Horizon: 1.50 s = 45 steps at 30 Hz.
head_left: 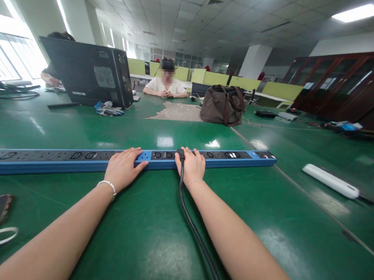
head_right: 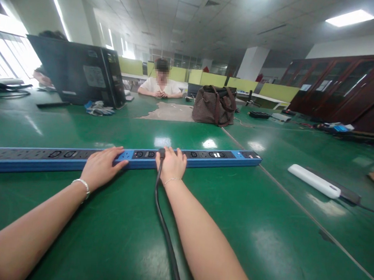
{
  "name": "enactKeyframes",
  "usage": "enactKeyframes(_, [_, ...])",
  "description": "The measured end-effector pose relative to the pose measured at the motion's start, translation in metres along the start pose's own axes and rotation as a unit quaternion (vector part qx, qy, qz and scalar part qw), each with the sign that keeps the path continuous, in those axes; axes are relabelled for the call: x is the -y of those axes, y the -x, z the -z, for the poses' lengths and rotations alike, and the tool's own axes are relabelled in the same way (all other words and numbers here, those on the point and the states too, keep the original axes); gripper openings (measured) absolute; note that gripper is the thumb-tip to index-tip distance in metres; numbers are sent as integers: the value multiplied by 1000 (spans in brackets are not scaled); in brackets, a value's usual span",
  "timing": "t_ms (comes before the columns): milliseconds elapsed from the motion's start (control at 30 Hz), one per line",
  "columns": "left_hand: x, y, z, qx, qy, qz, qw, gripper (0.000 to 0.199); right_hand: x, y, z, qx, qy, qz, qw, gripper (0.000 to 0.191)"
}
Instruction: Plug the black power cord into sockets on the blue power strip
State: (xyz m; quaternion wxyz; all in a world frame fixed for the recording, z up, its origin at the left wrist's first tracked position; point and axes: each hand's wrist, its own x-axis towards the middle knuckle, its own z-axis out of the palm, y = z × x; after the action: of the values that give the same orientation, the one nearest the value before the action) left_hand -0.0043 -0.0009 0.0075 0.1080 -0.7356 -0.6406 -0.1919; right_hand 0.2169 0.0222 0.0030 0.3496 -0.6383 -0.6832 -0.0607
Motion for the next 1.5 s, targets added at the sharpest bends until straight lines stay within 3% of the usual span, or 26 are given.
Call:
enactKeyframes(100, [0,0,0,6,-2,4,1000,51,-1,2,3,7,1,38,999,42])
enactKeyframes(367, [1,0,0,-2,-10,-3,1000,50,-13,-3,-4,11,-45,46,998,40])
enactKeyframes(600, [1,0,-2,-9,-11,-7,1000,49,-18,-9,-2,15,-105,140,985,31])
enactKeyframes(1200, [1,0,-2,-8,-2,-5,1000,48,-19,-11,4,49,-95,166,980,30])
enactKeyframes(1500, [0,-1,-1,-5,3,-3,1000,47,-16,-6,0,22,-82,127,988,35])
